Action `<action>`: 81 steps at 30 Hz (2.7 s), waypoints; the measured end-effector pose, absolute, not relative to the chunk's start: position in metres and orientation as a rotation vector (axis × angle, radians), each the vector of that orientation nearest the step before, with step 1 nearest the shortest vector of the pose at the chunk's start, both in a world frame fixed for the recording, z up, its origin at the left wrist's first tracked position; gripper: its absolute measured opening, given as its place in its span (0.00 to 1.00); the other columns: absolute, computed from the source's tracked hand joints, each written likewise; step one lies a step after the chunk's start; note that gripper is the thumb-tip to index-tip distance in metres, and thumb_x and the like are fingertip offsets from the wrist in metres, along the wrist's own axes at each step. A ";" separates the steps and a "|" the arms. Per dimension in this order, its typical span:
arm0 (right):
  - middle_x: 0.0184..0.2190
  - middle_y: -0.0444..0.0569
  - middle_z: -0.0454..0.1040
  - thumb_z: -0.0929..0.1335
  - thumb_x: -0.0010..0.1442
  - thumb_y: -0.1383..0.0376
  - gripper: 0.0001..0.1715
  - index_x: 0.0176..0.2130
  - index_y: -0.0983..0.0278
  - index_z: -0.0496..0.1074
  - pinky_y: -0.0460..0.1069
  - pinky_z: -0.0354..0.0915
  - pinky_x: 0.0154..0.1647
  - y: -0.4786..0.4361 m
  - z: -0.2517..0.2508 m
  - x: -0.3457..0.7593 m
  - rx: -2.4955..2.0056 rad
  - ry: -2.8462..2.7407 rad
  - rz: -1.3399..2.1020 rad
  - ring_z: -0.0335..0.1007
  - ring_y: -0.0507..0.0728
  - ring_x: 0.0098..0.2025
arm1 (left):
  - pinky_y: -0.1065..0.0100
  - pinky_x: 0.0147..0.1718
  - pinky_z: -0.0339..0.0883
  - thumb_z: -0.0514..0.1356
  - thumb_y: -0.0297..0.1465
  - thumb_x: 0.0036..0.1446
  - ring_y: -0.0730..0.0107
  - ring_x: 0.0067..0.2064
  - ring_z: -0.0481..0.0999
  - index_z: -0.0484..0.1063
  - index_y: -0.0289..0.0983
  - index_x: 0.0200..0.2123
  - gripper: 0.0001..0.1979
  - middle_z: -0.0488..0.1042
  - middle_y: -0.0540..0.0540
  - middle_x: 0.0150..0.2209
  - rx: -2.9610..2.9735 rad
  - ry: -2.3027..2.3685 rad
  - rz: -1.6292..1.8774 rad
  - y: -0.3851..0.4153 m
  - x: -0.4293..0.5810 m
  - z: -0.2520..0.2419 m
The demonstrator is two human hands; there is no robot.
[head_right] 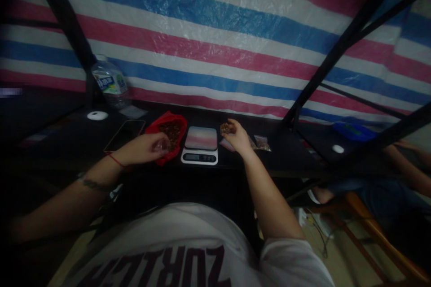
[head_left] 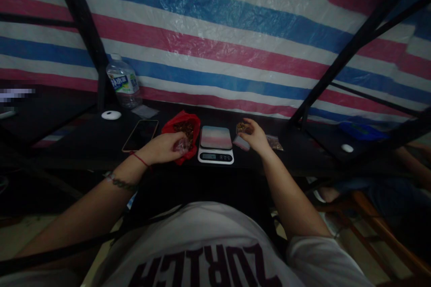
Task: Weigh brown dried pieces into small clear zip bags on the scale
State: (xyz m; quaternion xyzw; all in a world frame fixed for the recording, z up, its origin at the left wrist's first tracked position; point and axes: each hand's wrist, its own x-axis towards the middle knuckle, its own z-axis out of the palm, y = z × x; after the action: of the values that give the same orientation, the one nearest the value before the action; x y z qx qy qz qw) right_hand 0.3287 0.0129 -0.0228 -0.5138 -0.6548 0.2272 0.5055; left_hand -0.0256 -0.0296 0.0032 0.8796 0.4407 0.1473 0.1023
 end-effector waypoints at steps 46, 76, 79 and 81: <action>0.51 0.50 0.70 0.66 0.56 0.66 0.36 0.62 0.55 0.57 0.54 0.70 0.46 0.015 -0.022 0.248 -0.944 -1.818 1.017 0.71 0.56 0.48 | 0.71 0.30 0.62 0.54 0.38 0.55 0.68 0.32 0.73 0.69 0.39 0.34 0.10 0.75 0.48 0.31 2.556 1.223 0.395 -0.033 -0.022 0.005; 0.39 0.52 0.74 0.70 0.55 0.58 0.21 0.48 0.59 0.72 0.55 0.68 0.43 -0.051 -0.069 0.316 -1.081 -2.299 0.183 0.71 0.59 0.41 | 0.71 0.30 0.62 0.53 0.40 0.56 0.66 0.32 0.74 0.69 0.41 0.36 0.11 0.76 0.48 0.32 2.563 1.336 0.414 -0.029 -0.019 -0.002; 0.44 0.53 0.73 0.70 0.55 0.58 0.17 0.45 0.59 0.74 0.56 0.68 0.48 -0.049 -0.073 0.317 -1.002 -2.274 0.124 0.71 0.60 0.47 | 0.71 0.30 0.62 0.53 0.40 0.56 0.66 0.33 0.74 0.69 0.40 0.37 0.12 0.76 0.47 0.33 2.550 1.335 0.396 -0.030 -0.019 -0.001; 0.45 0.53 0.74 0.70 0.56 0.59 0.14 0.43 0.59 0.75 0.55 0.68 0.49 -0.048 -0.075 0.318 -0.972 -2.273 0.117 0.71 0.59 0.48 | 0.71 0.30 0.62 0.53 0.40 0.56 0.66 0.33 0.75 0.70 0.40 0.37 0.12 0.76 0.47 0.33 2.543 1.340 0.388 -0.030 -0.019 0.000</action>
State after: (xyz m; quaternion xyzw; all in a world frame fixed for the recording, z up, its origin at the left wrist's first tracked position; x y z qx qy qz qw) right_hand 0.3177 -0.0484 -0.0753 -0.3710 -0.8679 0.0446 0.3272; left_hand -0.0189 -0.0298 0.0001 0.8704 0.4586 0.1327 0.1206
